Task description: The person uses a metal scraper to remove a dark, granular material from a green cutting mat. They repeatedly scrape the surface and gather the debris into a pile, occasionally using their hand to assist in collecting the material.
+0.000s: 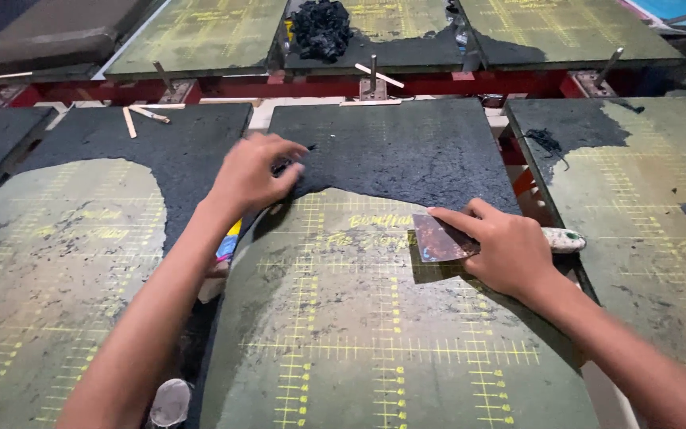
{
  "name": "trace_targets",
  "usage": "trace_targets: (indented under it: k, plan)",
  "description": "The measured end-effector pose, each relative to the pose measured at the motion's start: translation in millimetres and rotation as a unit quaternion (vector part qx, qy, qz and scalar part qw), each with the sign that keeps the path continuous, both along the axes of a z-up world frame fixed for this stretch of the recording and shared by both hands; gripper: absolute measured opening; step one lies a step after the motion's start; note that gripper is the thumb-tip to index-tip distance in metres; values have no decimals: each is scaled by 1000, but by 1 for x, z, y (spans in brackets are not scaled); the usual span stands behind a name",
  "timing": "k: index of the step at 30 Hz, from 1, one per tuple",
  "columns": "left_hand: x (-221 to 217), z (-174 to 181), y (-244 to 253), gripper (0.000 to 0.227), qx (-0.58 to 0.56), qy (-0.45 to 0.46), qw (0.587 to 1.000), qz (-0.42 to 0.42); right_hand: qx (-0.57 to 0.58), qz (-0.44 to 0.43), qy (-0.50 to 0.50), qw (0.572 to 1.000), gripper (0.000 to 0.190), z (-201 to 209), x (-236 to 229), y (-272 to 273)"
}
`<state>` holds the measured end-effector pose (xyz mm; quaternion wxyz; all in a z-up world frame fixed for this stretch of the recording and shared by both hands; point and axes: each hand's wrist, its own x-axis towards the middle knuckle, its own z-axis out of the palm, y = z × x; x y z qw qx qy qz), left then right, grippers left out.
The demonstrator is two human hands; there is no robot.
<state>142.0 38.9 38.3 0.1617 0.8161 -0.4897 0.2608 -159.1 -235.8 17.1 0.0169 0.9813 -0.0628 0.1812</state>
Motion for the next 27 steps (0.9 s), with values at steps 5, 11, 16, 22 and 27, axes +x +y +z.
trace_targets:
  k: [5,11,16,22,27]
  plan:
    - [-29,20,-6,38,106,253,961,-40,-12,7,-29,999,64,-10,1,-7]
    - [-9,-3,-13,15,109,188,976,-20,-26,-3,-44,999,59,-12,1,-5]
    - [11,-37,-30,18,161,100,981,44,-21,-7,-28,999,63,-12,0,-7]
    - [29,-43,-39,23,150,159,973,76,-14,-17,-12,1000,64,-12,0,-3]
    - [-7,27,-28,44,25,386,920,57,-26,-32,-10,999,62,-9,-1,-2]
